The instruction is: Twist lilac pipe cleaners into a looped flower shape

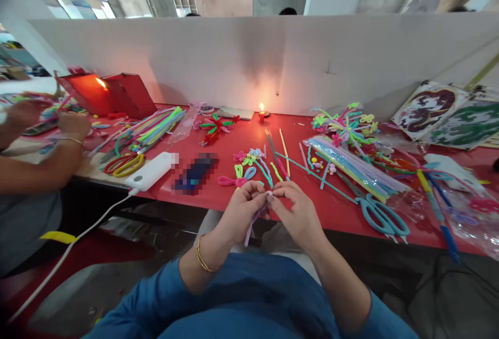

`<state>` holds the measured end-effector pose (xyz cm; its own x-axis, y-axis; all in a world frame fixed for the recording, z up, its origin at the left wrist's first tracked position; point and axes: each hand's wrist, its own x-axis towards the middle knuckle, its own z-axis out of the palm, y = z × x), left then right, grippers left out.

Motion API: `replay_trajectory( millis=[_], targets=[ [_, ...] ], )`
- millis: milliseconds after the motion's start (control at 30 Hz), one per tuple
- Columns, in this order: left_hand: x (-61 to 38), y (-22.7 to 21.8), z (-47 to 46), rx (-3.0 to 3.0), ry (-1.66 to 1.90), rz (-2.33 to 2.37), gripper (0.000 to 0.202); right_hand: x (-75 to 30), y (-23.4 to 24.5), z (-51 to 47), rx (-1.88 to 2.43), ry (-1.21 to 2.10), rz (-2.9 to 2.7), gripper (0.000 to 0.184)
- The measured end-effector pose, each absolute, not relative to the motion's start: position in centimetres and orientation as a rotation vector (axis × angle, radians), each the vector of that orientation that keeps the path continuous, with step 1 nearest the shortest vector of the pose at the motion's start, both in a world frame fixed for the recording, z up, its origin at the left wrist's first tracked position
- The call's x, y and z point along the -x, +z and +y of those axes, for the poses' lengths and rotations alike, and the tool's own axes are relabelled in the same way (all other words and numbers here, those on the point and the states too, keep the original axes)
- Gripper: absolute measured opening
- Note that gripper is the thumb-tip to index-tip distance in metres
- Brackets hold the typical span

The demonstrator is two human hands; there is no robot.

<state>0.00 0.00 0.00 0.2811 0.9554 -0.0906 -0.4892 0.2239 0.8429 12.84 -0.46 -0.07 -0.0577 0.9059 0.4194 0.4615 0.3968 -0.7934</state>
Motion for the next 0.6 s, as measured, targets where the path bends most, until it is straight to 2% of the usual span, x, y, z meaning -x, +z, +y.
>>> replay_trajectory(
  millis=[467,600],
  targets=[
    [1.1,-0.9,-0.2,-0.846,0.649,0.606,0.029,-12.1,-0.8,-1.1,1.025,1.235,-1.105,0.012],
    [1.1,-2.0,-0.7,-0.804,0.613,0.643,0.03,-11.6,-1.2,-1.2,0.976,1.261,-1.002,0.013]
  ],
)
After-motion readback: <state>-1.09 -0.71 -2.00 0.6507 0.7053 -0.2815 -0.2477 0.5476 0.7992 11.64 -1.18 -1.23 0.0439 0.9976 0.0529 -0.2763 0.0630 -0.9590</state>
